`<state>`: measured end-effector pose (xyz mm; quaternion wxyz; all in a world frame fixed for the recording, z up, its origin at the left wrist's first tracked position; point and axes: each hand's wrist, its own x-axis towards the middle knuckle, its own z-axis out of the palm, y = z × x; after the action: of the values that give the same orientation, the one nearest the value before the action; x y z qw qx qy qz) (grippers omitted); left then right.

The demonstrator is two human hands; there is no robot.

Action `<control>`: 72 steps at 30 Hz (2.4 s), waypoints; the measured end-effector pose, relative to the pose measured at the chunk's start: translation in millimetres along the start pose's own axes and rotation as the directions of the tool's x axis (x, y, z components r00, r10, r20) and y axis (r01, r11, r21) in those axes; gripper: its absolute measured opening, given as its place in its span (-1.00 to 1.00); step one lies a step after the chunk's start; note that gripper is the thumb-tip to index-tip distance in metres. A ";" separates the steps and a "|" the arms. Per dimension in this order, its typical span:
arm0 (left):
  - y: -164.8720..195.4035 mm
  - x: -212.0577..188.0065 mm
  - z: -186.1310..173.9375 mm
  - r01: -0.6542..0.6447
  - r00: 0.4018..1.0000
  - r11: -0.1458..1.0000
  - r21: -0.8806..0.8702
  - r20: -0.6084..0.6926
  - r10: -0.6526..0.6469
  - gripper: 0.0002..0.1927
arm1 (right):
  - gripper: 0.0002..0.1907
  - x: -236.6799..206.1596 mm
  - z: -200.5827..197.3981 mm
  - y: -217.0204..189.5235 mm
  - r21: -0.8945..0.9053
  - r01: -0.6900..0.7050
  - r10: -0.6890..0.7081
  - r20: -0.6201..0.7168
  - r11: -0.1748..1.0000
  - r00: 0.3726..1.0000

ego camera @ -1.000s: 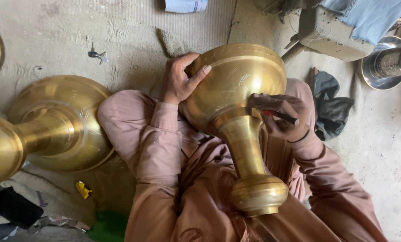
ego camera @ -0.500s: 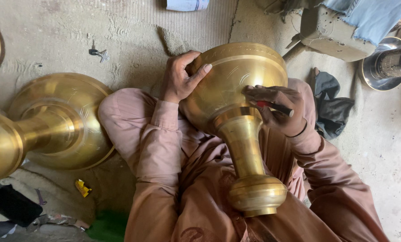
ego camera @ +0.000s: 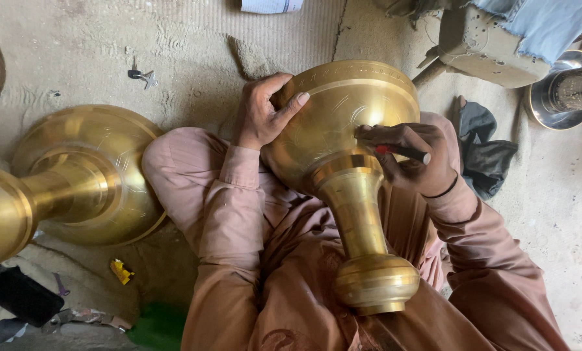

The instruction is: The person sits on the floor holding a large brass vase on their lap and engraves decorative patterns into its surface using a small hand engraving tool, steadying the vase with the other hand and rotating it to reach different areas.

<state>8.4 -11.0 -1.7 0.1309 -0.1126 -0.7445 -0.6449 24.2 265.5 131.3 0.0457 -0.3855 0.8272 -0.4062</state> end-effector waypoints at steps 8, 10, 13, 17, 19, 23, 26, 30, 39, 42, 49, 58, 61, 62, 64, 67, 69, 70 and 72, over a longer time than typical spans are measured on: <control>2.1 0.7 -0.7 0.023 1.000 1.000 0.010 0.019 -0.023 -0.55 | -0.71 -13.0 3.0 14.2 -0.006 0.109 -0.109 -0.045 0.994 0.993; 2.2 0.5 -1.3 0.029 0.999 0.999 0.026 0.026 -0.030 -0.55 | -0.70 -19.0 4.9 20.9 -0.045 0.120 -0.123 -0.058 0.992 0.991; 1.9 0.6 -1.0 0.011 1.000 1.000 0.007 0.029 -0.012 -0.55 | -0.71 -28.2 12.0 29.9 -0.104 0.146 -0.157 -0.109 0.984 0.982; 1.6 -0.2 -0.7 0.008 1.000 0.999 0.031 0.011 -0.008 -0.54 | -0.79 -41.8 26.4 30.2 -0.157 0.144 -0.178 -0.229 0.977 0.957; 1.7 -1.4 -1.5 0.013 1.000 1.000 0.023 0.015 -0.014 -0.54 | -0.81 -45.4 36.5 26.1 -0.123 0.127 -0.159 -0.311 0.984 0.937; 2.0 -3.0 -2.7 0.017 0.999 1.000 -0.004 0.028 -0.017 -0.55 | -0.83 -40.9 59.9 16.1 -0.079 0.131 -0.153 -0.443 0.988 0.883; 2.1 -1.4 -1.8 -0.027 1.000 1.000 -0.013 0.006 0.027 -0.55 | -0.85 -38.6 69.9 4.2 -0.064 0.026 -0.053 -0.473 0.998 0.879; 3.3 -2.5 -0.6 0.028 1.000 0.999 -0.035 0.013 -0.028 -0.58 | -0.85 -37.1 72.9 -7.0 0.032 -0.064 0.071 -0.484 0.997 0.872; 5.2 -1.7 -2.2 0.012 1.000 1.000 -0.022 0.018 -0.011 -0.56 | -0.85 -30.3 75.1 -9.4 0.042 -0.082 0.092 -0.520 0.996 0.849; 3.7 -0.7 -1.7 0.022 0.999 0.999 -0.028 0.025 -0.022 -0.55 | -0.83 -28.9 72.9 -7.7 -0.025 -0.065 0.044 -0.502 0.998 0.864; 0.3 -2.1 -1.1 0.010 1.000 1.000 0.022 0.011 -0.010 -0.52 | -0.86 -31.0 69.8 -6.6 -0.057 -0.098 0.061 -0.462 0.994 0.885; 4.2 -3.2 -1.7 0.011 1.000 1.000 0.028 0.007 -0.011 -0.54 | -0.87 -35.1 63.6 -7.5 -0.009 -0.065 0.057 -0.392 0.998 0.918; 4.0 -3.6 -1.7 0.003 1.000 1.000 0.026 0.002 -0.003 -0.55 | -0.85 -37.0 62.9 -6.0 -0.058 -0.060 0.034 -0.376 0.996 0.926; 3.7 -3.5 -1.5 -0.001 1.000 1.000 0.026 -0.002 0.001 -0.55 | -0.86 -37.7 64.4 -5.3 -0.056 -0.048 0.023 -0.380 0.997 0.925; 2.7 -3.9 -1.0 0.011 1.000 0.999 0.038 0.004 -0.012 -0.55 | -0.86 -39.7 69.0 -3.9 0.041 -0.037 0.051 -0.416 0.998 0.908; -0.1 -6.2 0.3 -0.003 1.000 1.000 0.015 -0.016 0.003 -0.54 | -0.87 -43.7 77.7 -3.7 0.226 -0.040 0.145 -0.474 0.973 0.869; -3.0 -8.4 0.7 -0.006 0.999 1.000 0.014 -0.031 0.006 -0.53 | -0.87 -45.4 80.6 -4.8 0.217 -0.062 0.163 -0.487 0.974 0.858; -4.8 -9.1 0.8 0.002 1.000 1.000 0.026 -0.031 -0.001 -0.52 | -0.87 -45.4 80.5 -5.5 0.183 -0.069 0.151 -0.484 0.981 0.862; -8.2 -9.9 1.7 0.004 1.000 1.000 0.015 -0.029 -0.003 -0.52 | -0.86 -44.3 79.1 -8.0 0.115 -0.083 0.128 -0.482 0.990 0.867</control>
<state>15.0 -10.4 -13.0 0.1413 -0.1010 -0.7474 -0.6413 90.7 242.0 73.7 -0.1250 -0.2223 0.8126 -0.5241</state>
